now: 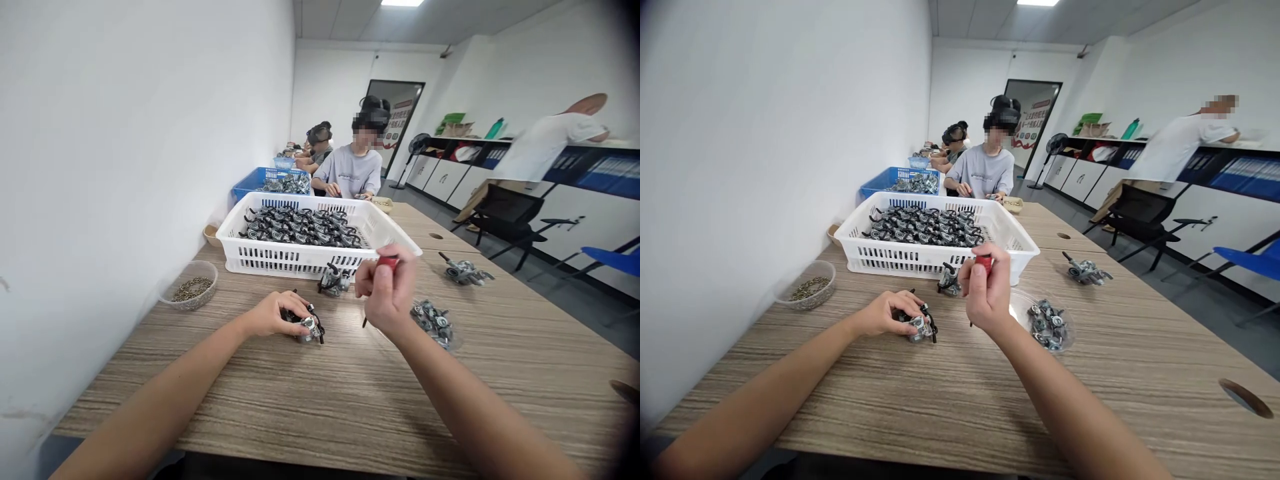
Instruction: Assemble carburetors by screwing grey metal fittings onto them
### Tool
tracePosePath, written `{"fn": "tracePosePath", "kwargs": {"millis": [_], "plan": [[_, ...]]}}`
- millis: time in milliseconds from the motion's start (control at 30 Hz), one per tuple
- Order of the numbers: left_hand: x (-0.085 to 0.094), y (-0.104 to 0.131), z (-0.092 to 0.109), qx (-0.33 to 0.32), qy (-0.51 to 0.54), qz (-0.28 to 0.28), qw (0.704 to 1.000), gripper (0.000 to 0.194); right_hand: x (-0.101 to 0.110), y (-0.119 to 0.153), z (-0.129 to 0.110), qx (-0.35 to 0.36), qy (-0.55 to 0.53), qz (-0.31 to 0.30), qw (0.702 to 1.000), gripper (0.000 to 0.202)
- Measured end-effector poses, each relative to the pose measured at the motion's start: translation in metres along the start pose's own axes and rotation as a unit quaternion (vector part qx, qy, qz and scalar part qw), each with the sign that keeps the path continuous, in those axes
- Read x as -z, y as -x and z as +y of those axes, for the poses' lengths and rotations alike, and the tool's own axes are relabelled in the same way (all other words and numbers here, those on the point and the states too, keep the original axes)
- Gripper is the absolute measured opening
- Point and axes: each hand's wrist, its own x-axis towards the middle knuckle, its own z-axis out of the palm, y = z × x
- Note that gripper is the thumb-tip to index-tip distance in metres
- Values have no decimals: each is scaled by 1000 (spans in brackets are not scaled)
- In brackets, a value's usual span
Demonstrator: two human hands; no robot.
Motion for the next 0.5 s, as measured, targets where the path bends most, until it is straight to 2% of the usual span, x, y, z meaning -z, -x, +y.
{"fn": "tracePosePath", "kwargs": {"millis": [133, 233, 367, 500], "plan": [[1, 0, 0, 3, 13, 0, 1000, 39, -18, -34, -39, 53, -127, 115, 984, 27], [2, 0, 1, 10, 20, -4, 1000, 38, -36, -40, -55, 14, -162, 162, 973, 30], [3, 0, 1, 7, 25, -15, 1000, 38, -60, -19, -47, -37, -157, 135, 978, 33], [4, 0, -1, -9, 14, -23, 1000, 37, -72, -3, -28, -43, -193, 84, 977, 29]]}}
